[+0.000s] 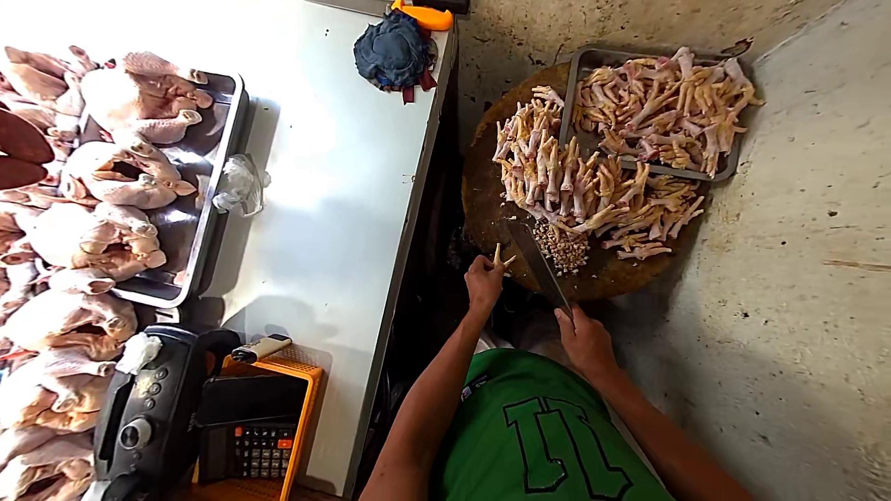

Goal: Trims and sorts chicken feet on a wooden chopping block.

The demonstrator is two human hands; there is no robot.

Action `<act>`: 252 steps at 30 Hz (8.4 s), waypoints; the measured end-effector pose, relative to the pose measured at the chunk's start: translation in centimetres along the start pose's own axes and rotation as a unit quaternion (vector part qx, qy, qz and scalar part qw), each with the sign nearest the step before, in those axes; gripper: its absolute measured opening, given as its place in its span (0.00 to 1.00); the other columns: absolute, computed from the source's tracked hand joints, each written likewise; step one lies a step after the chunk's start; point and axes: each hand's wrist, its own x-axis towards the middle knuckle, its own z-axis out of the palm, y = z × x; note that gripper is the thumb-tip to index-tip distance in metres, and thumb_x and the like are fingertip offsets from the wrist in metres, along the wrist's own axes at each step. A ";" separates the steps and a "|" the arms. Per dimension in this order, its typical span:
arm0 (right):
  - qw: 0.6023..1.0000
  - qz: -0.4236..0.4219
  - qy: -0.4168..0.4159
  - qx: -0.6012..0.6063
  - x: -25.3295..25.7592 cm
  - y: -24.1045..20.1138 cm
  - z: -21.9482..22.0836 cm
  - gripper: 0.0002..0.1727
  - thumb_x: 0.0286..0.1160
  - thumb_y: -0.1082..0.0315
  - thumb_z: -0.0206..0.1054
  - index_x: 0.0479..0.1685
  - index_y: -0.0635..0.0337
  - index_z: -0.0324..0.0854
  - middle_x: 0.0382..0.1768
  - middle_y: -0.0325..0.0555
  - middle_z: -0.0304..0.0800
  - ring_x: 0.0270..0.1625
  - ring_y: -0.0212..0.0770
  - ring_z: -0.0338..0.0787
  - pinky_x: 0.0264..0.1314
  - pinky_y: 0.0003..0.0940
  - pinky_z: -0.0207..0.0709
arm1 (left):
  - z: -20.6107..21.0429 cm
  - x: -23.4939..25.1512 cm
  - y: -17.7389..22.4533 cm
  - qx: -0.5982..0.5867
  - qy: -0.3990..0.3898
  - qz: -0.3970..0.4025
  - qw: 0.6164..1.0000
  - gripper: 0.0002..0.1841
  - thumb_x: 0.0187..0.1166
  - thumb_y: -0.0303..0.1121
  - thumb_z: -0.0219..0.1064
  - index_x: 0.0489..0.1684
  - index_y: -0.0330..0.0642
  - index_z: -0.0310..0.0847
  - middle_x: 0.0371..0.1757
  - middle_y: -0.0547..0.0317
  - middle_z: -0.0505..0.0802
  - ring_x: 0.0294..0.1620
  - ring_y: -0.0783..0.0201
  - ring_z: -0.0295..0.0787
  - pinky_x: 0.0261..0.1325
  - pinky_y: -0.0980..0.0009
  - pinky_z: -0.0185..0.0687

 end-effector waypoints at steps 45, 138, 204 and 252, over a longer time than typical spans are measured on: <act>0.972 0.066 -0.223 -0.024 2.1 2.0 -1.2 0.25 0.96 0.53 0.42 0.82 0.52 0.72 0.58 0.61 0.91 0.63 0.63 0.91 0.62 0.63 0.81 | 8.7 2.0 14.2 0.580 -0.077 0.300 0.754 0.25 0.78 0.19 0.63 0.77 0.40 0.76 0.77 0.30 0.78 0.82 0.31 0.68 0.79 0.31 0.60; 0.998 -0.020 0.031 0.055 1.5 -0.9 0.8 0.25 0.92 0.54 0.53 0.56 0.72 0.84 0.26 0.57 0.87 0.31 0.55 0.89 0.38 0.53 0.82 | 0.4 -1.0 -5.9 0.315 -0.009 0.433 0.844 0.13 0.82 0.22 0.58 0.49 0.36 0.90 0.52 0.40 0.92 0.56 0.41 0.89 0.61 0.49 0.81; 0.974 0.050 -0.219 0.028 9.1 2.6 -5.3 0.27 0.95 0.48 0.45 0.78 0.54 0.76 0.55 0.61 0.93 0.61 0.63 0.92 0.63 0.62 0.82 | 13.5 9.5 31.2 0.391 -0.024 0.366 0.844 0.23 0.82 0.28 0.65 0.78 0.41 0.76 0.68 0.33 0.85 0.67 0.33 0.85 0.65 0.37 0.82; 0.990 0.067 -0.100 0.071 7.9 2.2 -3.1 0.27 0.93 0.50 0.54 0.70 0.66 0.79 0.49 0.67 0.91 0.57 0.67 0.91 0.63 0.67 0.79 | -0.3 -1.5 2.2 0.011 -0.007 0.223 0.975 0.15 0.81 0.30 0.68 0.59 0.29 0.82 0.47 0.44 0.92 0.46 0.57 0.91 0.56 0.60 0.88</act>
